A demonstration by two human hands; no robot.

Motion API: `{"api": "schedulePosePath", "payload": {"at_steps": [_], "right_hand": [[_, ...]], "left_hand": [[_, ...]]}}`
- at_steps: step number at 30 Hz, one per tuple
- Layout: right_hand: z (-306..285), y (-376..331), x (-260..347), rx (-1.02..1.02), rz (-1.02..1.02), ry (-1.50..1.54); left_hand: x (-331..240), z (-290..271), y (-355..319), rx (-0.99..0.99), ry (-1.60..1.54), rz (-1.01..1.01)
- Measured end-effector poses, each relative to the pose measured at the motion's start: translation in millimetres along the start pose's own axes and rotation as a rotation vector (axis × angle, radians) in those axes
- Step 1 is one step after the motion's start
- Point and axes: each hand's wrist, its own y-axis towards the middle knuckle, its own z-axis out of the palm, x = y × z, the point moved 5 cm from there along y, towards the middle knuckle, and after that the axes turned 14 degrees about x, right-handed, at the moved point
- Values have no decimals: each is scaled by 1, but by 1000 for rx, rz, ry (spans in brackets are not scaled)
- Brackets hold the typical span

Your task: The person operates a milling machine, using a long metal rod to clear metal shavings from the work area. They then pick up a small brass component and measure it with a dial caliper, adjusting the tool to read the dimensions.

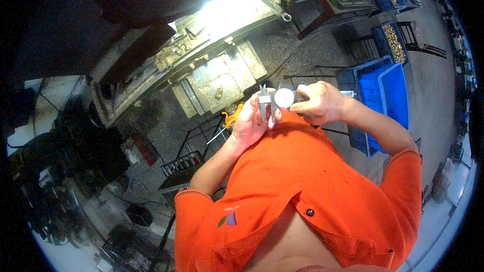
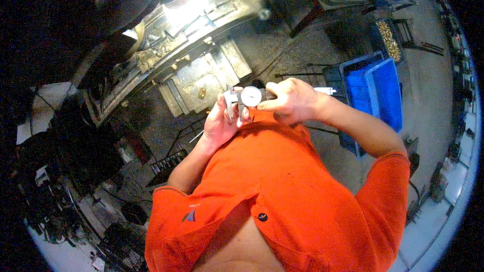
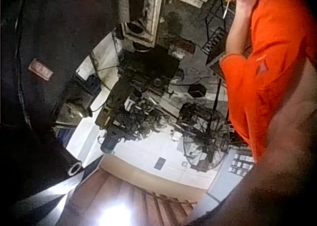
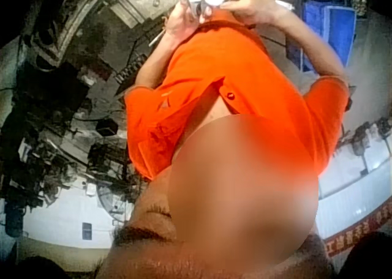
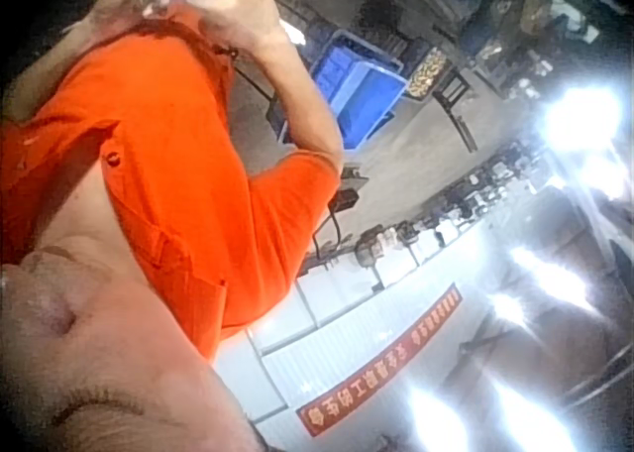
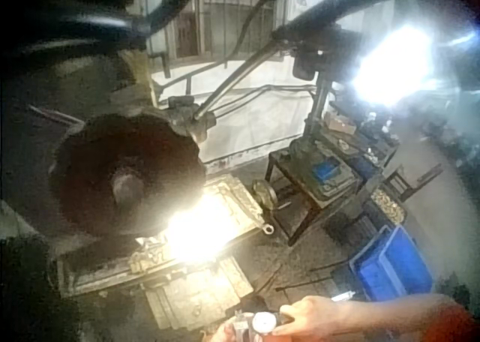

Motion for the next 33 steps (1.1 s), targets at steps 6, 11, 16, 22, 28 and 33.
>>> {"api": "schedulePosePath", "payload": {"at_steps": [6, 11, 16, 22, 28, 33], "right_hand": [[0, 2, 4, 65, 38, -5], [-2, 3, 6, 98, 79, 25], [-10, 4, 10, 15, 133, -133], [-10, 6, 9, 1, 143, -169], [-7, 5, 5, -22, 111, -133], [-1, 4, -2, -62, 89, -68]], "left_hand": [[-2, -12, -5, -80, 113, 44], [-2, -12, -4, -109, 86, 74], [-4, -17, -2, -123, 58, 99], [-4, -15, 0, -79, -6, 101], [-1, -16, -2, -108, 32, 64], [0, -12, 0, -43, 18, -6]]}}
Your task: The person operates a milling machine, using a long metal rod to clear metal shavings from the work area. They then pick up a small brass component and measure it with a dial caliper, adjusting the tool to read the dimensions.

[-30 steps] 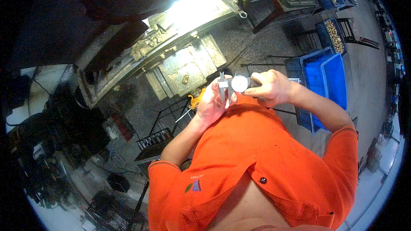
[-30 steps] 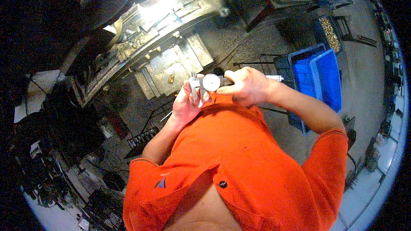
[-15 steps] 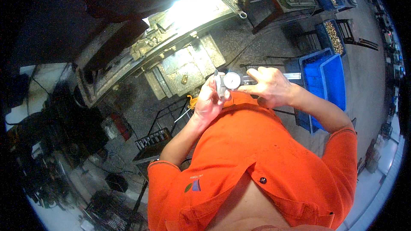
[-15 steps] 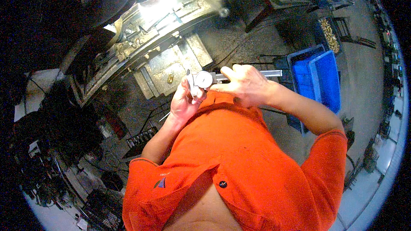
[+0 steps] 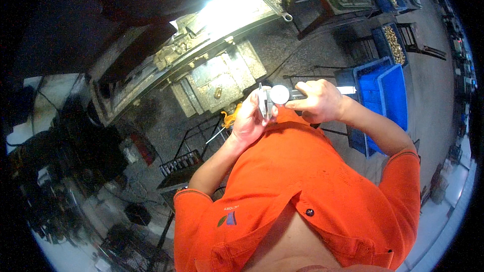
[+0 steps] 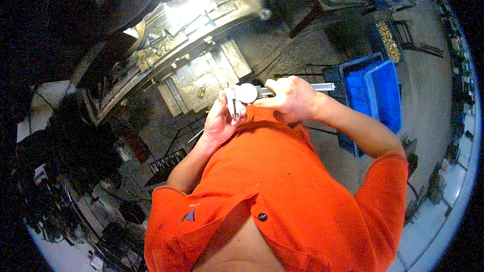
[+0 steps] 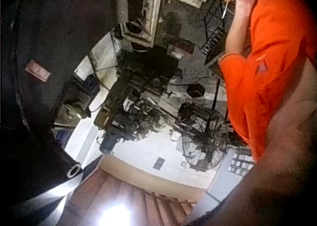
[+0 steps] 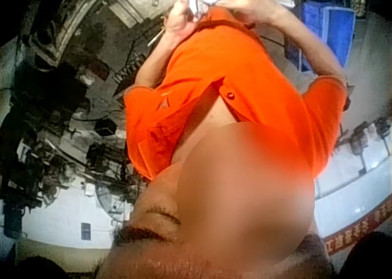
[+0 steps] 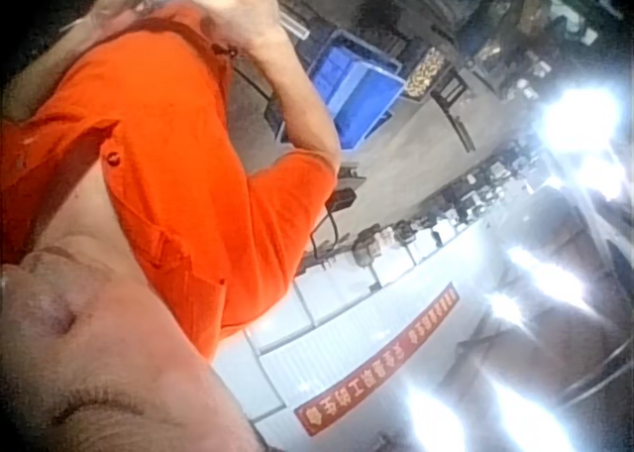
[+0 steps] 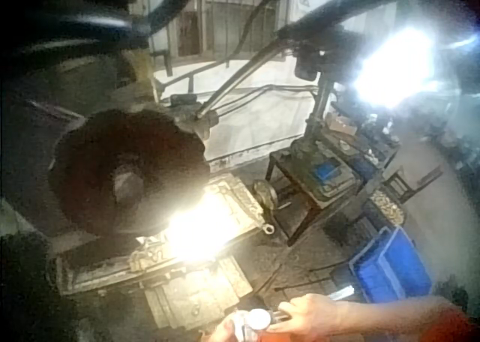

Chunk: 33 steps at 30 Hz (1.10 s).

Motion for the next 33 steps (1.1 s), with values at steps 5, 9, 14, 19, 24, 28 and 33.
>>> {"api": "schedulePosePath", "payload": {"at_steps": [5, 9, 14, 19, 24, 28, 33], "right_hand": [[0, -1, -4, -76, -46, 113], [-3, 3, -4, -148, -11, 117], [-6, 6, -6, -124, 44, 132], [-3, 6, -11, -149, 62, 237], [-7, 5, -17, -191, 108, 270], [-5, 4, -19, -164, 114, 273], [0, 5, -16, -188, 101, 268]], "left_hand": [[10, 2, 1, -155, -182, -77], [18, 3, 4, -6, -105, -120], [15, 5, 9, 38, -108, -95], [12, 9, 5, 114, -57, -101], [-8, -2, -1, -1, 195, -157], [-28, -24, 1, -86, 202, 19], [-41, -12, 15, -173, 190, 102]]}}
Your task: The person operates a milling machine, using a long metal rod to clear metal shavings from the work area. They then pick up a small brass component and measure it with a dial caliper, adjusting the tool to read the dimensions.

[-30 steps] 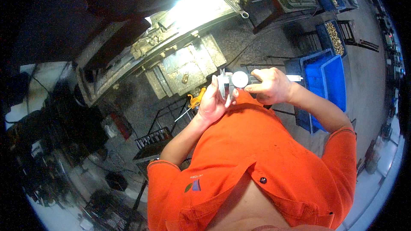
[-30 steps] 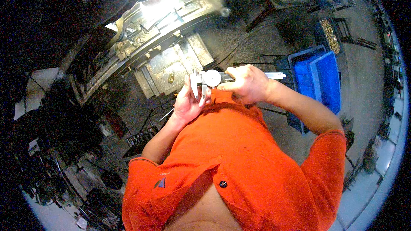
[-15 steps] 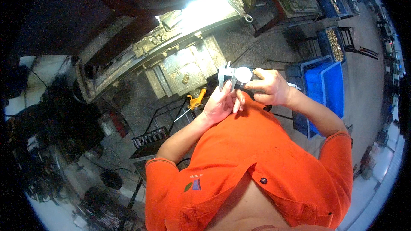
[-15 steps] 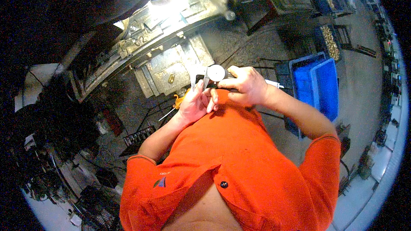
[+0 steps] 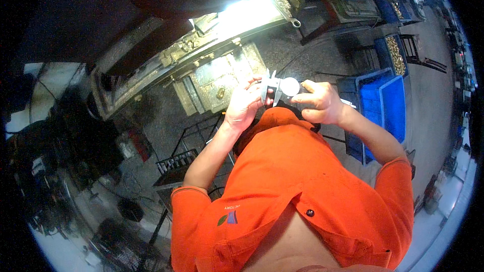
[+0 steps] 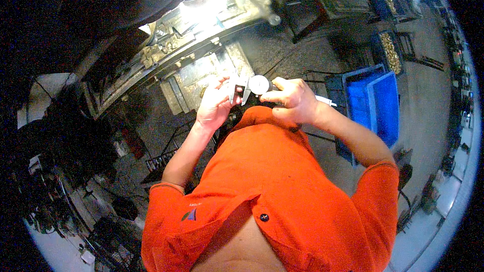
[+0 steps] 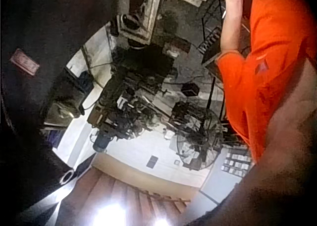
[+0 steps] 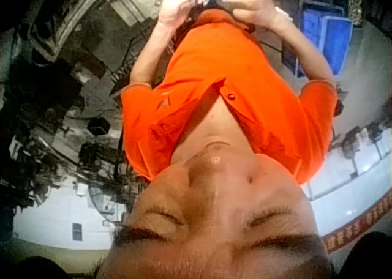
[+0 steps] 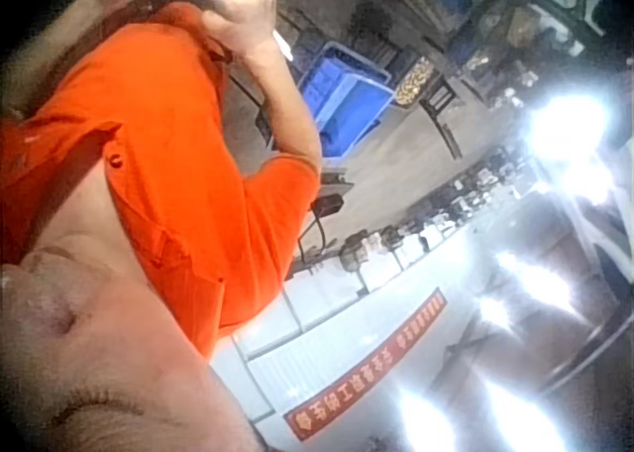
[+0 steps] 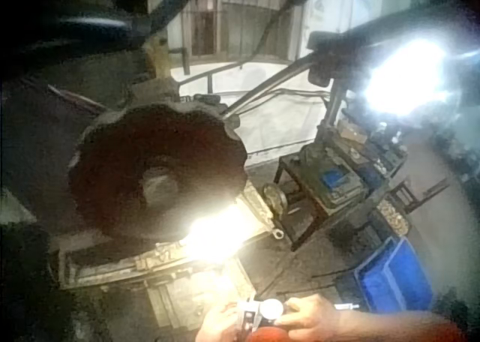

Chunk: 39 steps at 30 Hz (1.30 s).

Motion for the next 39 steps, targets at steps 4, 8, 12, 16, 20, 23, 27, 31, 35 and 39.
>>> {"api": "schedulePosePath", "payload": {"at_steps": [4, 8, 12, 16, 20, 23, 27, 31, 35, 39], "right_hand": [[0, -1, 0, -6, 8, 6], [3, -3, -1, -34, -12, 21], [4, -1, 1, 2, -6, 11], [3, -1, 4, -19, -44, 28], [3, -2, 4, -26, -37, 31], [2, -1, 5, -55, -34, 64], [5, -3, 0, -17, 40, 71], [-1, -7, -2, -70, 88, 89], [-4, -10, -3, -46, 103, 99], [2, -15, -7, -22, 132, 105]], "left_hand": [[4, 0, 2, 92, -121, -34], [4, 5, 0, 117, -170, -9], [4, 8, 0, 163, -123, 20], [1, 12, -5, 206, -37, 20], [0, 15, -9, 113, 59, -17], [3, 15, -9, 84, 31, 19], [4, 23, -16, 88, 8, 24], [10, 14, -24, 65, 50, -22], [14, -1, -18, 35, 59, 16], [13, -2, -6, 73, 55, 7]]}}
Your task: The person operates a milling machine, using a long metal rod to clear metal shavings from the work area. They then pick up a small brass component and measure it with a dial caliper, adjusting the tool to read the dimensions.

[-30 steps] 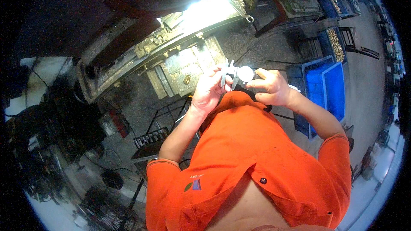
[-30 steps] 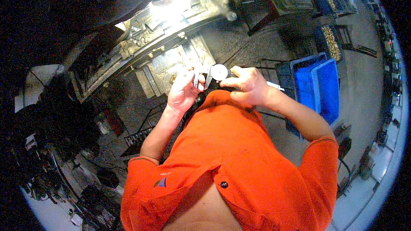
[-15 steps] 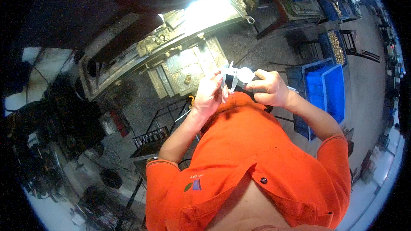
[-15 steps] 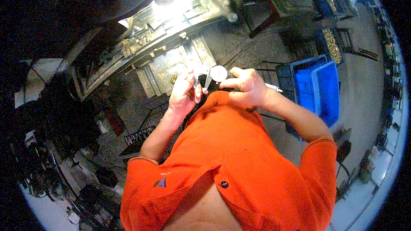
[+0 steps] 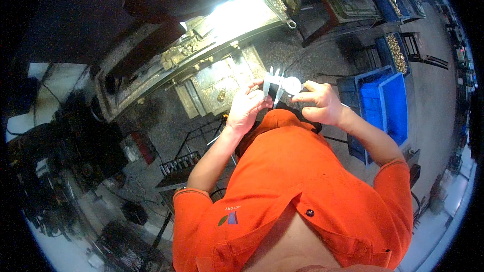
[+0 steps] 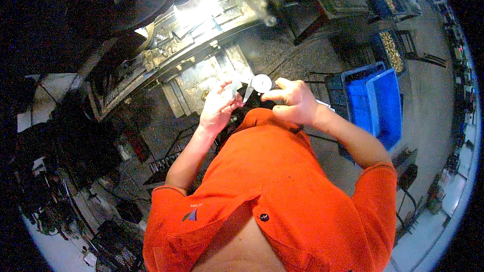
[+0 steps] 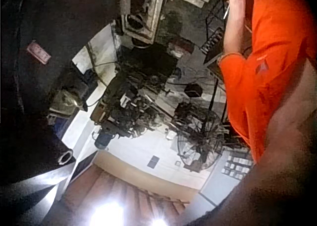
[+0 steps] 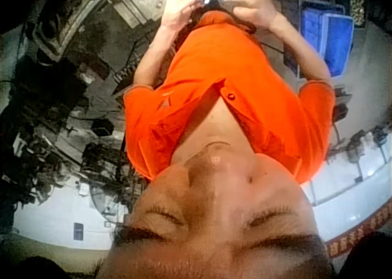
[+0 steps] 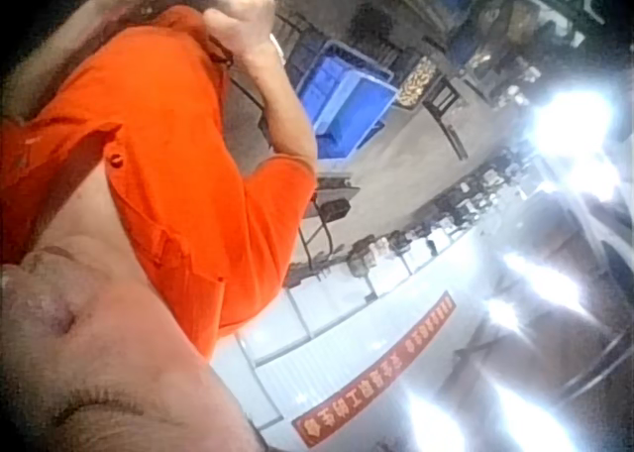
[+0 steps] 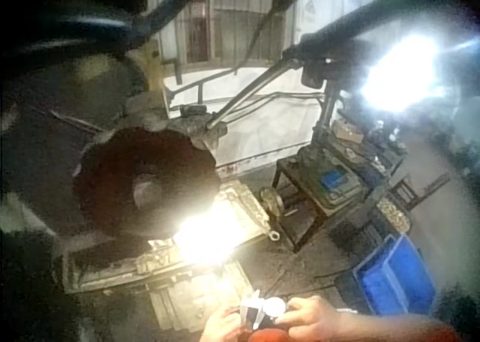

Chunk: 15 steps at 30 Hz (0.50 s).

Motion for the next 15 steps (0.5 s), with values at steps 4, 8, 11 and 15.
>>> {"api": "schedulePosePath", "payload": {"at_steps": [4, 8, 11, 15], "right_hand": [[2, -3, 1, 40, 11, -24], [5, -6, -2, 27, -10, -48], [5, -6, -1, 4, -48, -101], [6, -3, 3, 63, -47, -201]], "left_hand": [[-1, -10, 10, 48, 105, 7], [-7, -9, 13, -105, 161, -60], [-15, -13, 16, -96, 252, 16], [-34, 12, 16, -111, 717, -19]]}}
